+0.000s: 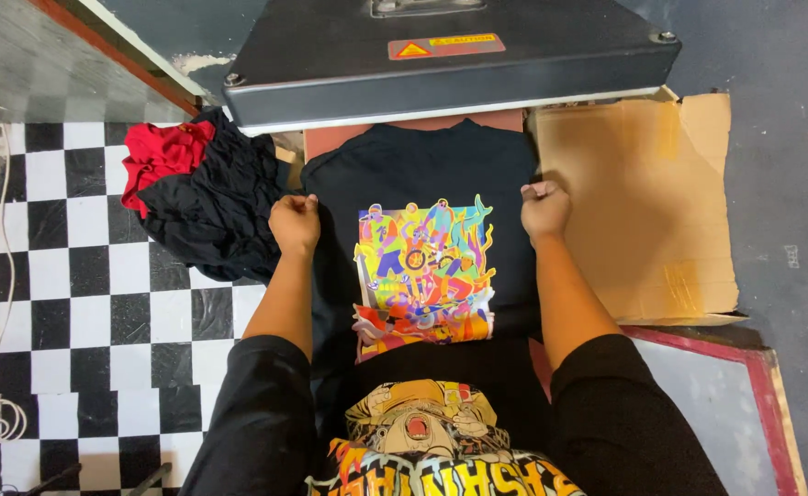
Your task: Aligning a graphic transfer on a t-shirt and applying heat using a heat press machine
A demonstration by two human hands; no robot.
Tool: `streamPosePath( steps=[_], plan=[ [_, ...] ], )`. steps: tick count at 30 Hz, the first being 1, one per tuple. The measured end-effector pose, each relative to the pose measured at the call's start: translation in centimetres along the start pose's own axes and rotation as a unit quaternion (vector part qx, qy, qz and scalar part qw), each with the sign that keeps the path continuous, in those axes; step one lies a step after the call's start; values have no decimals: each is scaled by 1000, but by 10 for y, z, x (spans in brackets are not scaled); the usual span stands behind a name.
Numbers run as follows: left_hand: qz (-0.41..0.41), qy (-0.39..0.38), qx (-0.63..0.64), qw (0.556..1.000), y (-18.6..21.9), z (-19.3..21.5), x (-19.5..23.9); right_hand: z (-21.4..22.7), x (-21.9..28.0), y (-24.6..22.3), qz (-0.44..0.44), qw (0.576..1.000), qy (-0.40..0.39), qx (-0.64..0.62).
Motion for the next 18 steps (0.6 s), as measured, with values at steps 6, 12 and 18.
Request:
streamPosePath(
  steps=[6,12,18],
  plan=[
    [-99,72,102,987,59,59,7,43,11,-66,53,998,17,28],
    [-180,142,201,952,169,132,2,74,7,-192,81,957,22,-279],
    [-265,-10,68,962,139,86,62,58,58,-159,206,968,-40,136]
  ],
)
Point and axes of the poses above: each hand's wrist, its own x-axis away from the middle knuckle, its own z-axis out of the back of the hand, y = z × x, the point moved 9 cm from there along -x, towards the middle knuckle, and after that the axes turned 5 degrees about -y, right-handed, at the moved point
